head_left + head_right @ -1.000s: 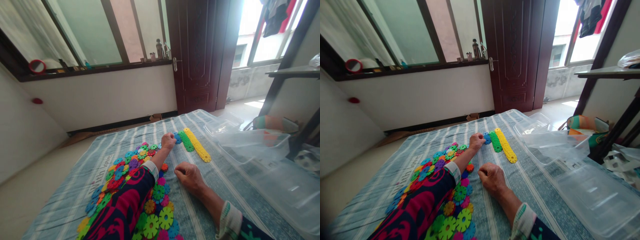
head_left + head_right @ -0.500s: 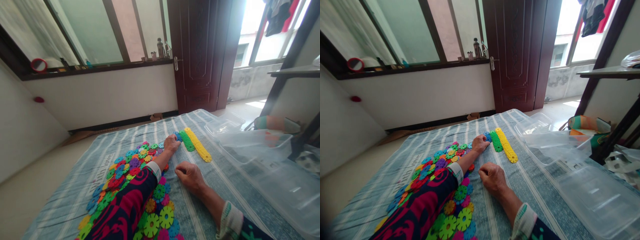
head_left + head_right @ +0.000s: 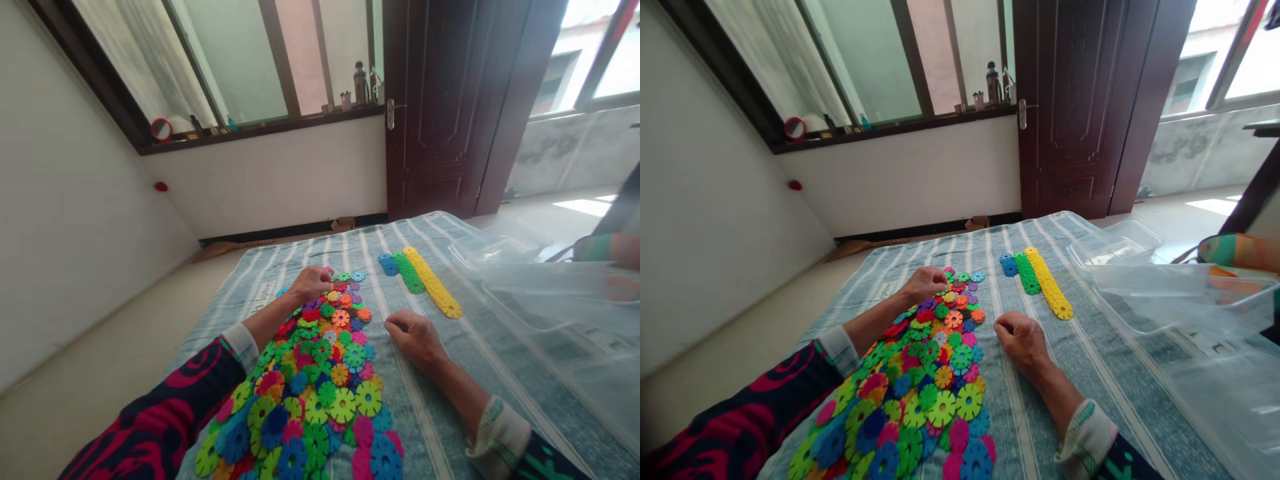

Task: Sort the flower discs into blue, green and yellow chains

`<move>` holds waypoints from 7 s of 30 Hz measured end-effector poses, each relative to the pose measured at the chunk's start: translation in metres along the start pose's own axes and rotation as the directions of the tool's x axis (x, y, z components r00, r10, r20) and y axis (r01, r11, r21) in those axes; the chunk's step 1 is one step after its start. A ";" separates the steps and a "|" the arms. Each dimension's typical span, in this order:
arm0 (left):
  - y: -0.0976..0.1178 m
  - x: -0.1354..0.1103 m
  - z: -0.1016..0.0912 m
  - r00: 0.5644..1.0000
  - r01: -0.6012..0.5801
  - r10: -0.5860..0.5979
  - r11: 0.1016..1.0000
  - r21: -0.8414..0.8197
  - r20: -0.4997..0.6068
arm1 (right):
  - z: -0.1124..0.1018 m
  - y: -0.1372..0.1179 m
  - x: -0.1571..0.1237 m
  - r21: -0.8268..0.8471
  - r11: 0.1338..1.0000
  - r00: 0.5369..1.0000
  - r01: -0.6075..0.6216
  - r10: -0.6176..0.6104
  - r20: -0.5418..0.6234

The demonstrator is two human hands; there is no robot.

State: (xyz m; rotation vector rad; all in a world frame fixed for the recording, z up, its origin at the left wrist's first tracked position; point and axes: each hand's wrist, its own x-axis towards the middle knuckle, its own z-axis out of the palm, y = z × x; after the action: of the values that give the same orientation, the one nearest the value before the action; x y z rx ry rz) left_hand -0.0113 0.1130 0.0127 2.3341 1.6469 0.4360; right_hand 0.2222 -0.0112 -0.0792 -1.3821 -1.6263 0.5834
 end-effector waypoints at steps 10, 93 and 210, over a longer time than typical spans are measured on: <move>-0.044 -0.100 -0.038 0.985 -0.034 0.007 0.988 0.153 0.172 | -0.001 0.004 -0.005 0.003 1.000 1.000 -0.006 0.006 0.013; 0.086 0.102 0.121 0.969 0.224 -0.245 0.918 -0.327 -0.024 | 0.001 -0.009 0.006 -0.009 1.000 1.000 -0.005 0.004 -0.026; 0.074 0.060 0.075 0.957 0.287 -0.269 0.808 -0.515 0.111 | 0.000 -0.007 0.003 -0.021 1.000 1.000 -0.003 0.003 -0.007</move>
State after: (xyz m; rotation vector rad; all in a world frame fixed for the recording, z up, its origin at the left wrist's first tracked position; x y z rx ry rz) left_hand 0.1003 0.1429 -0.0237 1.6608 1.5702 0.6811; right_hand 0.2183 -0.0106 -0.0723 -1.4004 -1.6294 0.5642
